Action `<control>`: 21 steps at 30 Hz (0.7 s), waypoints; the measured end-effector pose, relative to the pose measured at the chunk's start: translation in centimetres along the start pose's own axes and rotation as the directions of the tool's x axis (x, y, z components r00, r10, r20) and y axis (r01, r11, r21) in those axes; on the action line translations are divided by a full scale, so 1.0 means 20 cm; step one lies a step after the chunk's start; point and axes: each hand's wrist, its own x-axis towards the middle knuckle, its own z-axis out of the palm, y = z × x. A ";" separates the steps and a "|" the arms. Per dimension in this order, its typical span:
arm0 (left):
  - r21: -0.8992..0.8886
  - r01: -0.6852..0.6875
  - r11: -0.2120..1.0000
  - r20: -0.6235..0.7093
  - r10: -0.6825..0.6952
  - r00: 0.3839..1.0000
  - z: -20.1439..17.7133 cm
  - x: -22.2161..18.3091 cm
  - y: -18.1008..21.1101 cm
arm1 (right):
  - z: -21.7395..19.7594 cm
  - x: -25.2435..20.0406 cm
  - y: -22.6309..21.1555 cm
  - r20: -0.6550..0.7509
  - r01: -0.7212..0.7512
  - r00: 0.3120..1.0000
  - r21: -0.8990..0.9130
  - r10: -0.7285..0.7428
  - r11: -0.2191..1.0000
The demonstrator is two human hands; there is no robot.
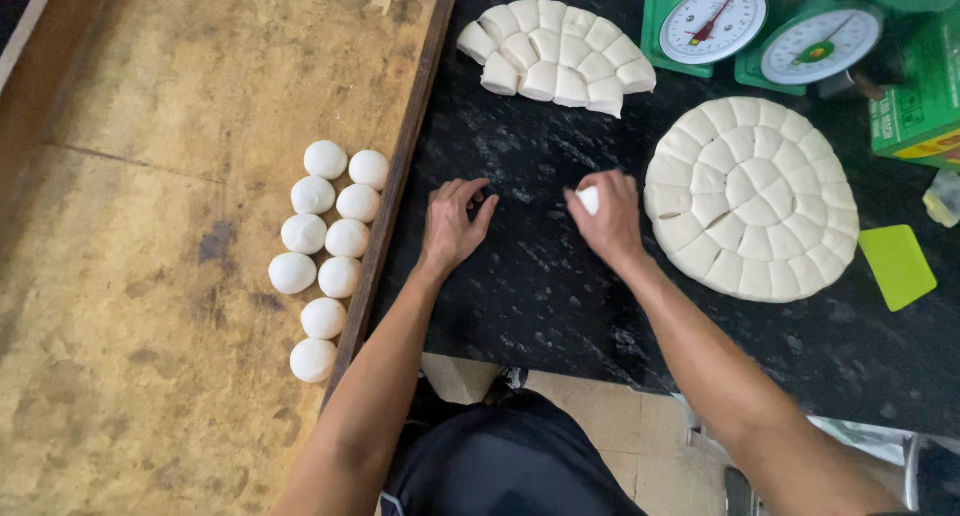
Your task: The person moves a wooden tray onto a counter, then picks up dough balls and places them onto a black countertop, arranging them beside large pre-cut dough pieces.
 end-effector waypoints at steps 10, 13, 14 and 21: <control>-0.097 -0.021 0.995 -0.053 0.016 0.998 0.00 -0.01 -0.05 | 0.09 0.03 -0.04 -0.109 -0.118 0.987 0.039 0.121 0.992; -0.194 0.049 0.980 -0.038 -0.057 0.998 0.00 -0.01 -0.10 | -0.10 0.04 -0.02 0.169 -0.420 0.894 -0.012 0.416 0.908; -0.264 0.095 0.960 -0.027 -0.105 0.994 0.00 -0.02 -0.12 | -0.13 0.07 -0.02 0.248 -0.506 0.850 0.138 0.465 0.851; -0.574 0.018 0.819 -0.112 -0.101 0.989 0.16 -0.13 -0.35 | -0.05 0.27 -0.73 0.488 -0.302 0.867 0.671 -0.097 0.677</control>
